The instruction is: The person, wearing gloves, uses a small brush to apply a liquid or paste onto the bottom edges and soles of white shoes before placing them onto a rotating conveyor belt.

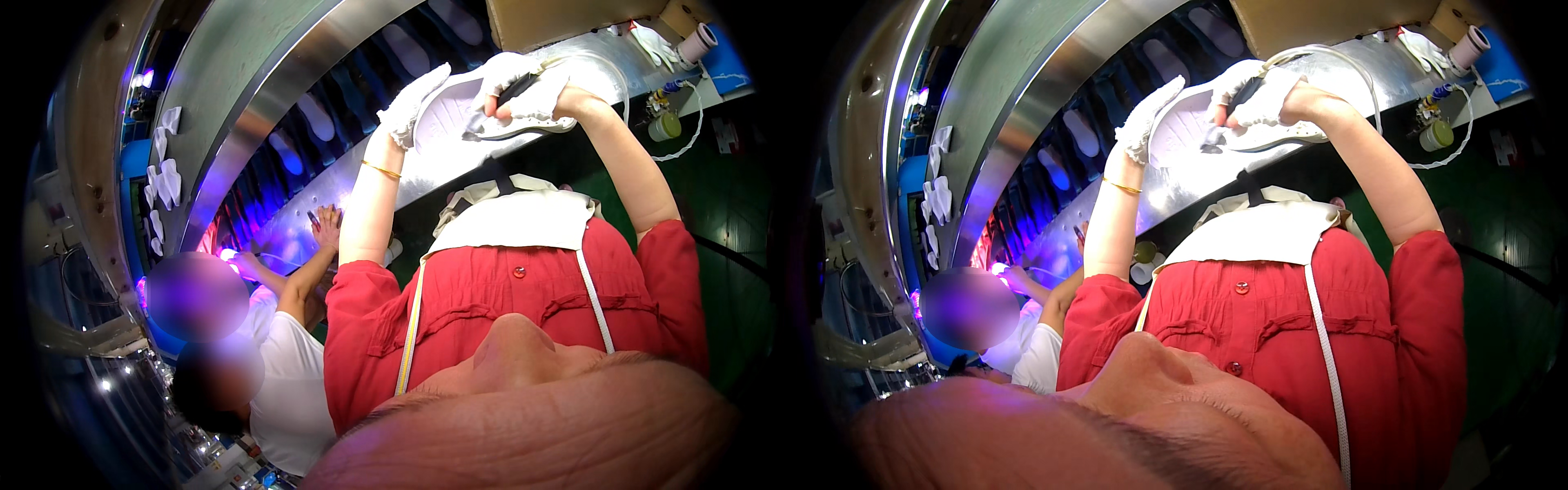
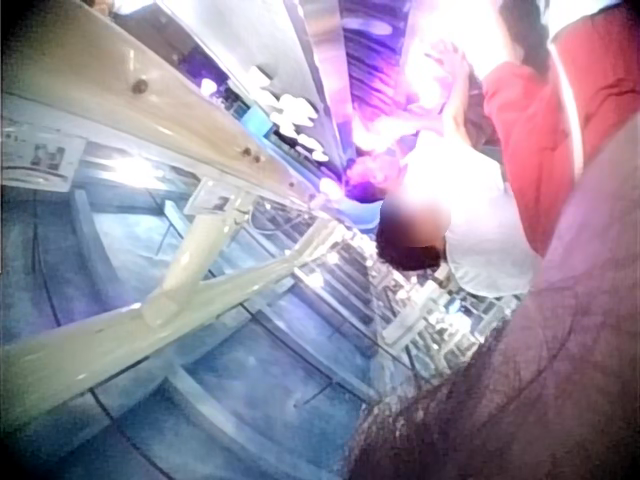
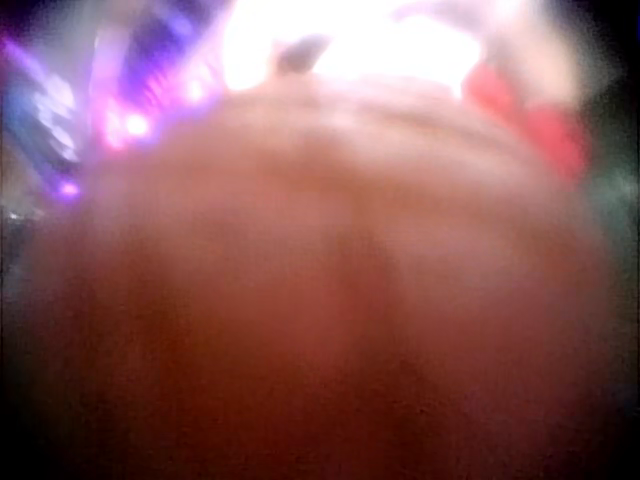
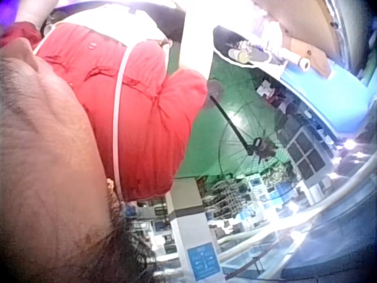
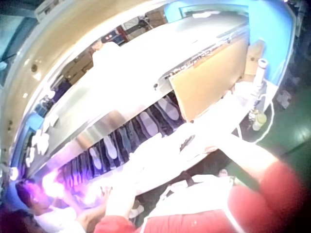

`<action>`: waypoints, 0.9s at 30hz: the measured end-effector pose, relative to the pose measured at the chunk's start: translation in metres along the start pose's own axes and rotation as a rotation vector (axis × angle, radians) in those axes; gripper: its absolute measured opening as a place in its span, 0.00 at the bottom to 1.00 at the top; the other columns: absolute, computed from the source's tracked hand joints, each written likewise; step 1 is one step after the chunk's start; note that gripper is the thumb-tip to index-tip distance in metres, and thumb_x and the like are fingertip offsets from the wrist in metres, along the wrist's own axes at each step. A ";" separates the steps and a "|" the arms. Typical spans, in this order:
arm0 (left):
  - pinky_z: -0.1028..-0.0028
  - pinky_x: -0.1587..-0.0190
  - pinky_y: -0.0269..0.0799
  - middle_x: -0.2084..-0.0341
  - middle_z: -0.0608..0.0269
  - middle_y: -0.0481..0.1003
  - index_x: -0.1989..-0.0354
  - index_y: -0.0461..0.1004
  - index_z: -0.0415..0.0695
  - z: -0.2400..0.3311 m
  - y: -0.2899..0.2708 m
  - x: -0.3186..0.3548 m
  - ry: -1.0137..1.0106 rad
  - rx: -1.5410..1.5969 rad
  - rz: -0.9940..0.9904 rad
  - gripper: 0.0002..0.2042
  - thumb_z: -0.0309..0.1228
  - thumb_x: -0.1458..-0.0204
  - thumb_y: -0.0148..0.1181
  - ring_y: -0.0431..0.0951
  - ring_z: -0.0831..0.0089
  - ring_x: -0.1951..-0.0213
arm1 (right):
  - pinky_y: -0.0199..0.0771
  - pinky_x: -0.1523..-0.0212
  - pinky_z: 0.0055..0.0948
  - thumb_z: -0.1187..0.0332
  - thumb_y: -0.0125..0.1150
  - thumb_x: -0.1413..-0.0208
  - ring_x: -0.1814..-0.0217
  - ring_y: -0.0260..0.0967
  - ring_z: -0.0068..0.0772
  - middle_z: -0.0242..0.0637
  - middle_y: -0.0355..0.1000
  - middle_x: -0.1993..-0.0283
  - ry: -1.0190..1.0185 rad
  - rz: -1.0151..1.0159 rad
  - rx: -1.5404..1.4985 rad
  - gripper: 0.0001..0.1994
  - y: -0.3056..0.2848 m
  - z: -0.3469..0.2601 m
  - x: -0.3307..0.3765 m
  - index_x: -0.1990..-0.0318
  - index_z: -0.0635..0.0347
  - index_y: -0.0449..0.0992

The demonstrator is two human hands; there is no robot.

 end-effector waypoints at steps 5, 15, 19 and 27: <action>0.72 0.57 0.72 0.63 0.55 0.75 0.56 0.71 0.36 -0.017 -0.036 -0.017 0.119 0.248 -0.013 0.17 0.37 0.47 0.52 0.76 0.66 0.63 | 0.69 0.69 0.23 0.71 0.65 0.61 0.71 0.70 0.23 0.32 0.73 0.74 -0.092 -0.029 0.068 0.06 -0.007 -0.009 0.000 0.71 0.53 0.78; 0.68 0.55 0.69 0.59 0.55 0.71 0.54 0.67 0.40 -0.044 0.000 -0.013 0.387 0.912 -0.105 0.22 0.46 0.48 0.45 0.73 0.63 0.60 | 0.66 0.73 0.20 0.69 0.60 0.51 0.75 0.66 0.19 0.32 0.69 0.76 -0.249 0.382 -0.285 0.07 0.039 0.008 0.003 0.70 0.65 0.73; 0.61 0.49 0.64 0.52 0.50 0.67 0.46 0.59 0.39 -0.048 -0.009 -0.025 0.484 0.965 -0.409 0.29 0.49 0.50 0.42 0.67 0.55 0.52 | 0.66 0.75 0.17 0.69 0.61 0.51 0.76 0.65 0.18 0.31 0.70 0.76 -0.038 0.156 -0.463 0.06 0.038 0.006 -0.007 0.71 0.63 0.74; 0.64 0.52 0.67 0.55 0.49 0.69 0.53 0.64 0.38 -0.044 -0.007 -0.019 0.427 0.771 0.011 0.24 0.47 0.49 0.43 0.70 0.59 0.55 | 0.68 0.72 0.21 0.70 0.59 0.52 0.74 0.69 0.25 0.34 0.71 0.76 -0.429 0.421 -0.163 0.05 0.020 -0.006 -0.014 0.68 0.61 0.75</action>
Point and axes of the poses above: each hand's wrist, its own x-axis away from the middle knuckle, its own y-axis out of the palm, z = x × y, the point moved 6 cm from there along -x, towards the middle knuckle
